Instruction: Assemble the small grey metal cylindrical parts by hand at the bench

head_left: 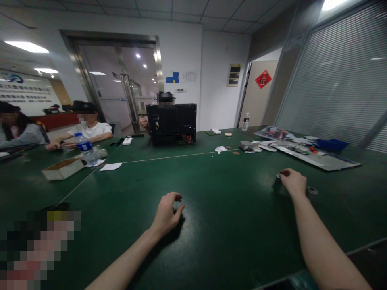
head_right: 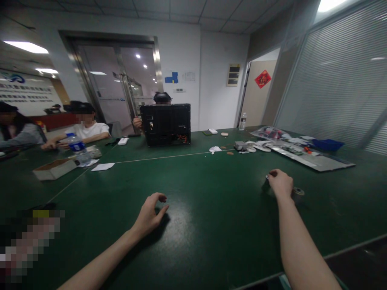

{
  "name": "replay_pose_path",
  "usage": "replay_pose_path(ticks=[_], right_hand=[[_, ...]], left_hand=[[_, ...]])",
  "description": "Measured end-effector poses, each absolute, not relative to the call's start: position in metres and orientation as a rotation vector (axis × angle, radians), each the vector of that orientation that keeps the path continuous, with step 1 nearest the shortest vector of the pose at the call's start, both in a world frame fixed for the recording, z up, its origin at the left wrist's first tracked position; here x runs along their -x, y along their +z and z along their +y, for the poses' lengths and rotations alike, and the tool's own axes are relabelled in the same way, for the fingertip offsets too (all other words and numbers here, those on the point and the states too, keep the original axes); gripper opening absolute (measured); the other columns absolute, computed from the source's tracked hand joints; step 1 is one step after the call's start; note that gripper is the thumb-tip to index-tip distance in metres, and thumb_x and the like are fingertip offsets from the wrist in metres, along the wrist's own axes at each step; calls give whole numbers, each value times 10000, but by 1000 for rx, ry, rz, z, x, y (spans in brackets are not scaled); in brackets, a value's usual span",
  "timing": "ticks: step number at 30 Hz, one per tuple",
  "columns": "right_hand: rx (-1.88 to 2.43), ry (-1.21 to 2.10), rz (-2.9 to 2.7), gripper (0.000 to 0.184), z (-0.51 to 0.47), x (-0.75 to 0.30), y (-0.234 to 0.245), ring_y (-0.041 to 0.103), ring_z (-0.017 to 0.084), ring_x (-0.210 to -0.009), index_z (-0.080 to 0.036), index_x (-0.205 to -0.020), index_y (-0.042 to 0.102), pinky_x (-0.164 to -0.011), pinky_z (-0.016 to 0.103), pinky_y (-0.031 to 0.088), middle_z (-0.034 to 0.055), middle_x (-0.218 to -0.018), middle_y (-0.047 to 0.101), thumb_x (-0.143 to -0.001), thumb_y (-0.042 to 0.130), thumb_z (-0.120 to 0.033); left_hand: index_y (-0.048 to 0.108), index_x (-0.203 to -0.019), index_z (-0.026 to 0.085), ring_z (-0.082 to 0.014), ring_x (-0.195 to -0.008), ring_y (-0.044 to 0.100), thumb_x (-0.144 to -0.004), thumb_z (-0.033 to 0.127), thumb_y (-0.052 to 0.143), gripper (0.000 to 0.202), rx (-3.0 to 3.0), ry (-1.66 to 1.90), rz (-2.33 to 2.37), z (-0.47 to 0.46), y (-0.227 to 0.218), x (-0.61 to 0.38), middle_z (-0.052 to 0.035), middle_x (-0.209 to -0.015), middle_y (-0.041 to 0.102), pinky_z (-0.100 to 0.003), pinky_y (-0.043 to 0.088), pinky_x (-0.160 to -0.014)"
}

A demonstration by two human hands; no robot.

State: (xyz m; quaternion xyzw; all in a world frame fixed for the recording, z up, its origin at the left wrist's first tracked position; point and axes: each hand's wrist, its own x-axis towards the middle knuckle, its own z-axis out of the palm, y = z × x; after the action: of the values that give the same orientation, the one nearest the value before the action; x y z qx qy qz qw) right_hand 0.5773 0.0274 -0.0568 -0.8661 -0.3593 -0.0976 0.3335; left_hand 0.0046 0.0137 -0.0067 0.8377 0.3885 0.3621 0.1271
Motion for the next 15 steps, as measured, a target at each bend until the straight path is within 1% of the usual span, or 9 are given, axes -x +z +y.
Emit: replay_pose_path(ticks=[5,9,15], right_hand=[[2276,-258,-944,229,28,-580,-60,603,251,-777,-169,-869,686,-707,341,416,114,-832,680,-687,588,-266],[2293,-245,-942,238,28,-581,-60,602,261,-764,-161,-860,693,-703,353,421,121,-815,676,-684,580,-273],[2310,-227,-953,254,26,-578,-56,605,257,-778,-155,-890,689,-712,343,425,123,-849,681,-706,568,-282]], left_hand=[[535,-949,197,-228,-873,576,-807,196,581,150,-2438,1033,1127,13,-6,-5,-59,-919,618,-395,464,-802],[543,-929,195,-225,-871,573,-808,195,575,125,-2452,1028,1126,13,-6,-4,-54,-913,617,-392,462,-802],[551,-920,198,-223,-863,580,-812,203,576,111,-2468,1017,1127,13,-5,-4,-53,-906,621,-377,464,-791]])
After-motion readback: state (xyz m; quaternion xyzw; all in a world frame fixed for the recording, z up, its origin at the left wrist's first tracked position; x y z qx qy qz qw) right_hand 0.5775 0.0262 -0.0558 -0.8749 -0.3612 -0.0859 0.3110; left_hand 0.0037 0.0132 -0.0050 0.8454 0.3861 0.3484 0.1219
